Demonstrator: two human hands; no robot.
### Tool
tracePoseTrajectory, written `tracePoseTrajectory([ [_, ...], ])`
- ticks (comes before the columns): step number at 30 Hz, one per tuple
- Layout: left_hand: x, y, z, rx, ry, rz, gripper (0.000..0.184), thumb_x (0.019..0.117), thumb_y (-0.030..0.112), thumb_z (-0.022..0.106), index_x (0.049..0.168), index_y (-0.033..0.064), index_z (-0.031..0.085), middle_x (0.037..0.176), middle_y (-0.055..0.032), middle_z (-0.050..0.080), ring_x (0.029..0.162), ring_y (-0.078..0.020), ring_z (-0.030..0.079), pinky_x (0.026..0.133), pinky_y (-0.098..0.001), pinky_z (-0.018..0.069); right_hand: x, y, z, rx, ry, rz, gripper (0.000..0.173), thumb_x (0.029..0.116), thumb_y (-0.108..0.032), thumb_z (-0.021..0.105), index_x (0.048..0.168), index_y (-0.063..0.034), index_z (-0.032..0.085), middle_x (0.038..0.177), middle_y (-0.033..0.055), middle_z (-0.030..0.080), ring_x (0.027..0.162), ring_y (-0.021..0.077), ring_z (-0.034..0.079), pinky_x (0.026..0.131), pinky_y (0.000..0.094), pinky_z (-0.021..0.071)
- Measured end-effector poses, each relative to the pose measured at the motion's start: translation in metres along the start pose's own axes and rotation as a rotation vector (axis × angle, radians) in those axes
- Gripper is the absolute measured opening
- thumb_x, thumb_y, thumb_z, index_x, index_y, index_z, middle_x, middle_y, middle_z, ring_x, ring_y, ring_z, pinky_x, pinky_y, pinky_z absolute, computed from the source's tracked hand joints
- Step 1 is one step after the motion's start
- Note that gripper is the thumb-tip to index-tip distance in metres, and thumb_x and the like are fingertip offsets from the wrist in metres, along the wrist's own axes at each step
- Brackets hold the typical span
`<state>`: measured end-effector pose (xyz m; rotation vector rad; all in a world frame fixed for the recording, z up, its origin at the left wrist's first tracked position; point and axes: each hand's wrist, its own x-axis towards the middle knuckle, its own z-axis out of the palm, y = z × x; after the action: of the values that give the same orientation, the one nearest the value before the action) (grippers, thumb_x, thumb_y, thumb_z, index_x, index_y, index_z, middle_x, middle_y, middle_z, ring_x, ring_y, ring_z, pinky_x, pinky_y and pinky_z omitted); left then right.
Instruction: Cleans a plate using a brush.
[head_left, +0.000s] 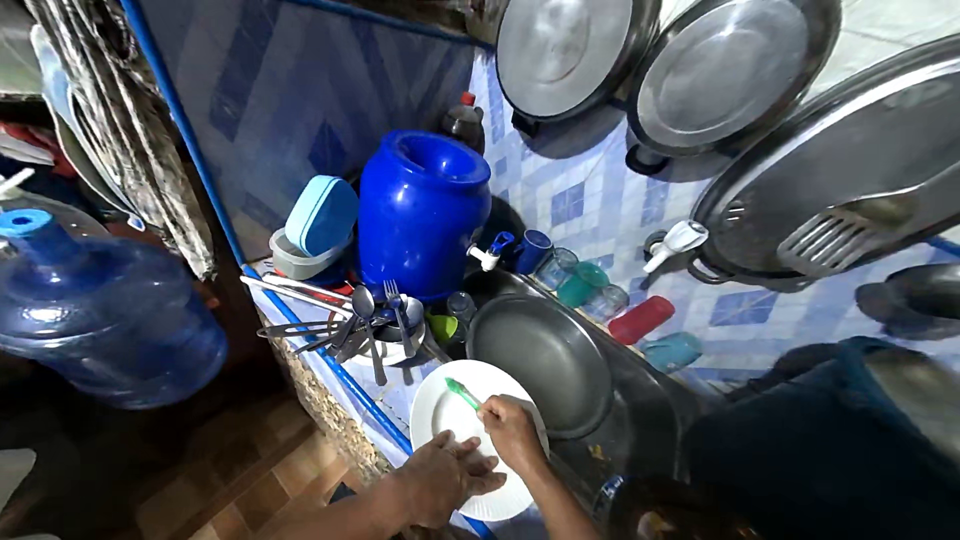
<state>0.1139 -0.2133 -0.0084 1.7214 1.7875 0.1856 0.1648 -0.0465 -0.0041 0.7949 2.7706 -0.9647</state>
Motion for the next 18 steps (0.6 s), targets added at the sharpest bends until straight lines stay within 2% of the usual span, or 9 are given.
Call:
tracePoseTrajectory([
  [4,0.000,0.001,0.004,0.001,0.006,0.016,0.076,0.0985,-0.004,0.052,0.163,0.0300,0.029,0.170,-0.0009,0.025,0.158,-0.0327,0.010,0.123,-0.0636,0.0086,0.013,-0.012,0.003,0.018,0.017,0.012,0.024,0.1051,-0.016,0.053,0.108,0.0012,0.071,0.099,0.0155,0.070,0.093,0.0252,0.067,0.090,0.0437,0.0532],
  [8,-0.002,0.000,0.002,0.005,0.008,0.018,0.077,0.0973,-0.004,0.056,0.162,0.0293,0.031,0.170,-0.0011,0.025,0.158,-0.0335,0.011,0.123,-0.0635,0.0087,0.000,0.001,0.005,-0.008,0.016,-0.032,0.025,0.1037,-0.014,0.053,0.108,0.0032,0.070,0.099,0.0163,0.069,0.091,0.0252,0.067,0.088,0.0423,0.0541],
  [11,0.000,-0.002,0.003,0.025,0.006,0.027,0.080,0.0953,-0.003,0.059,0.162,0.0301,0.030,0.170,0.0003,0.024,0.158,-0.0326,0.011,0.122,-0.0635,0.0097,0.012,-0.011,0.002,-0.005,0.018,-0.023,0.025,0.1041,-0.015,0.053,0.108,0.0023,0.071,0.098,0.0158,0.070,0.091,0.0252,0.068,0.089,0.0428,0.0541],
  [18,-0.002,-0.005,-0.001,0.010,0.014,0.037,0.077,0.0960,-0.005,0.056,0.161,0.0306,0.033,0.169,0.0011,0.026,0.158,-0.0312,0.011,0.124,-0.0615,0.0078,0.001,0.002,0.004,-0.040,0.047,-0.030,0.025,0.1033,-0.014,0.053,0.105,0.0032,0.071,0.095,0.0162,0.070,0.088,0.0263,0.068,0.086,0.0444,0.0546],
])
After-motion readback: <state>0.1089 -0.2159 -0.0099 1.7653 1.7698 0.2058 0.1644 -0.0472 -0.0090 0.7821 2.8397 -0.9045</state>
